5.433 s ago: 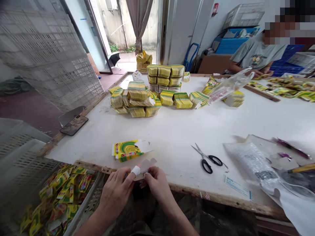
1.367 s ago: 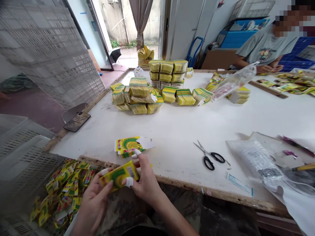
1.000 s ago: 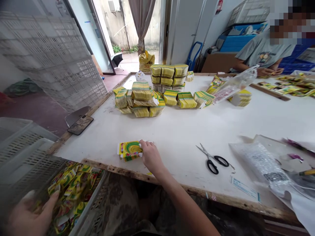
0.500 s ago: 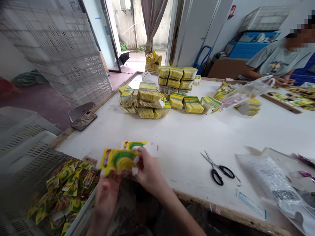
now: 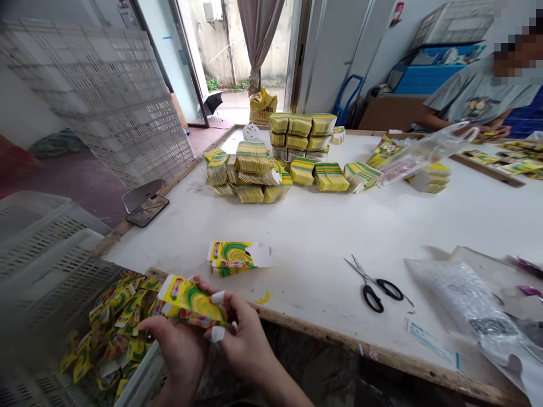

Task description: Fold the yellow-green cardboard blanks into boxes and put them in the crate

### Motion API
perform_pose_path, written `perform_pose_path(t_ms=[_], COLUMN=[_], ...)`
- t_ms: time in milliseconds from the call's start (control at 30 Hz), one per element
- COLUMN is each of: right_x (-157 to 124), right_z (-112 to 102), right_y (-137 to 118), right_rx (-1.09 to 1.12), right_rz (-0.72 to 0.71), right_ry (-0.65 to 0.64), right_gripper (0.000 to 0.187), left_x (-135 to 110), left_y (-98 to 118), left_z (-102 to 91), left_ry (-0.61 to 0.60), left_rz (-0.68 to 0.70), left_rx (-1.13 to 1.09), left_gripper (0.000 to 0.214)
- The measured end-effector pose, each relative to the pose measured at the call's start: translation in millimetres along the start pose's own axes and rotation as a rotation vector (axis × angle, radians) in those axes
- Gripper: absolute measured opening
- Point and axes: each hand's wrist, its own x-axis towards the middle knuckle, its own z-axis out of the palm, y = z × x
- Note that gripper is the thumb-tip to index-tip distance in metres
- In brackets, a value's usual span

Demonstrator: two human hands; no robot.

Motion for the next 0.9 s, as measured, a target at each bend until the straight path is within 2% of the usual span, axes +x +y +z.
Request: perform_pose_path(t_ms=[67, 167, 200, 267, 333, 400, 433, 467, 500, 567, 633, 700, 800, 900], right_x=[4, 7, 8, 7, 6, 4, 3, 3, 2, 1, 1, 0, -4, -11], right_z=[-8, -18, -21, -27, -36, -47, -52, -56, -59, -60, -58, -54, -49, -42], right_y=[-3, -6, -7, -8, -13, -22, -27, -32, -37, -43, -43, -38, -20, -2], right_rx=[0.027, 0.023, -0.003, -0.127, -0.337, -0.588, -0.718, -0.848, -0.967, -1.152, -1.219, -1.211, -1.124, -0.926], right_rz=[-0.007, 0.006, 0.009, -0.02, -0.124, -0.298, -0.399, -0.498, -0.579, -0.685, -0.74, -0.791, -0.854, -0.778], right_ry=[0.029, 0.027, 0.036, 0.085, 0.135, 0.093, 0.033, -0.043, -0.123, -0.254, -0.312, -0.267, -0.001, 0.214], right_gripper=[0.038, 0.029, 0.023, 0.014, 0.011, 0.012, 0.017, 0.021, 0.025, 0.024, 0.023, 0.027, 0.022, 0.023], left_x=[-2, -3, -2, 0, 4, 8, 11, 13, 14, 16, 13, 7, -3, -9], left_y=[-4, -13, -15, -16, -8, 6, 14, 22, 28, 34, 30, 20, 4, -5], left_z=[-0.7, -3.7, -5.0, -8.7, -15.3, -26.3, -33.0, -39.7, -45.6, -52.1, -48.9, -38.5, -22.7, -18.9], left_ry=[0.005, 0.129, 0.16, 0.165, 0.118, -0.019, -0.118, -0.29, -0.421, -0.615, -0.701, -0.687, -0.477, -0.291], left_rz=[-0.055, -0.04, -0.03, -0.029, -0.056, -0.137, -0.189, -0.273, -0.307, -0.318, -0.285, -0.252, -0.134, 0.022], left_rx=[-0.086, -0.15, -0.154, -0.151, -0.131, -0.103, -0.078, -0.035, 0.032, 0.272, 0.555, 0.754, 0.863, 0.939], left_gripper=[0.08, 0.037, 0.03, 0.026, 0.03, 0.049, 0.068, 0.089, 0.101, 0.103, 0.102, 0.096, 0.073, 0.064])
